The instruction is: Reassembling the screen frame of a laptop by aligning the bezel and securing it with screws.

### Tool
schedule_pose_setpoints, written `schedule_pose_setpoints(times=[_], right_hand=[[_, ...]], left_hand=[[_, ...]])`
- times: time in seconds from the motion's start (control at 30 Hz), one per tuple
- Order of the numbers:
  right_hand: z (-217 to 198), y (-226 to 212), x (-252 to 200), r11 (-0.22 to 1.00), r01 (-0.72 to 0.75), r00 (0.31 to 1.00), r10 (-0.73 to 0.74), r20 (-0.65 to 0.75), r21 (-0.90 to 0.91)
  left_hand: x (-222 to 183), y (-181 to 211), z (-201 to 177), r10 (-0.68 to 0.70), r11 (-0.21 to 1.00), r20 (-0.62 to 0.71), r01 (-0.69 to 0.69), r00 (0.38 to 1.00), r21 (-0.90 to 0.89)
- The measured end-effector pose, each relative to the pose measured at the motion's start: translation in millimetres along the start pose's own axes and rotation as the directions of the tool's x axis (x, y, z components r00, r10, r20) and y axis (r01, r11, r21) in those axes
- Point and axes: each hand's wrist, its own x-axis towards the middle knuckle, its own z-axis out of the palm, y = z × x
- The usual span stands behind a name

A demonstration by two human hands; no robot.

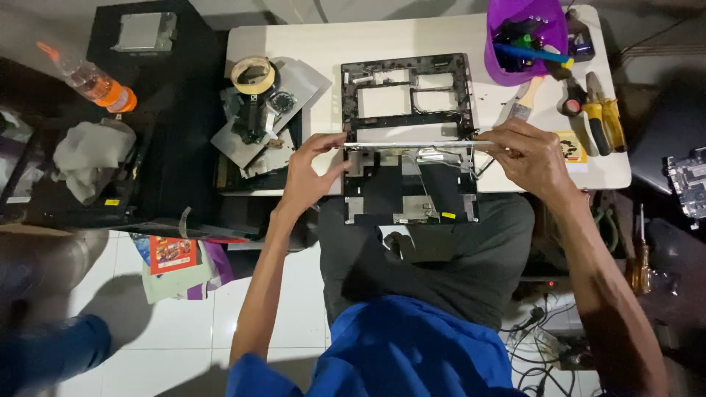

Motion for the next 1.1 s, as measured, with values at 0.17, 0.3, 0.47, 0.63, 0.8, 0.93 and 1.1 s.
schedule_pose_setpoints(times=[0.17, 0.3, 0.47, 0.63, 0.8, 0.93, 1.1], right_hand=[[-12, -20, 8, 0.995, -0.093, 0.995, 0.092, 0.035, 0.030], [-24, -35, 13, 0.991, -0.133, 0.987, 0.132, 0.092, 0.005], [-25, -29, 8, 0.990, -0.141, 0.988, 0.138, 0.072, 0.030], [-21, -31, 10, 0.993, -0.110, 0.994, 0.110, 0.024, 0.029], [-17, -39, 14, 0.991, -0.119, 0.993, 0.118, 0.019, 0.067], [-16, -37, 14, 0.989, -0.132, 0.991, 0.132, 0.010, 0.063], [-12, -17, 10, 0.996, 0.062, 0.998, -0.060, -0.036, 0.061]], left_hand=[[2, 30, -4, 0.024, 0.999, -0.046, -0.025, 0.999, -0.029], [9, 40, -7, 0.029, 1.000, -0.060, -0.029, 0.998, -0.007], [9, 39, -6, 0.065, 0.997, -0.062, -0.067, 0.996, -0.024], [10, 42, -6, 0.070, 0.996, -0.072, -0.074, 0.995, -0.045], [15, 47, -8, 0.032, 0.996, -0.069, -0.038, 0.997, -0.084], [17, 50, -13, 0.053, 0.995, -0.049, -0.057, 0.997, -0.079], [28, 45, -17, 0.297, 0.951, 0.008, -0.296, 0.955, -0.087]])
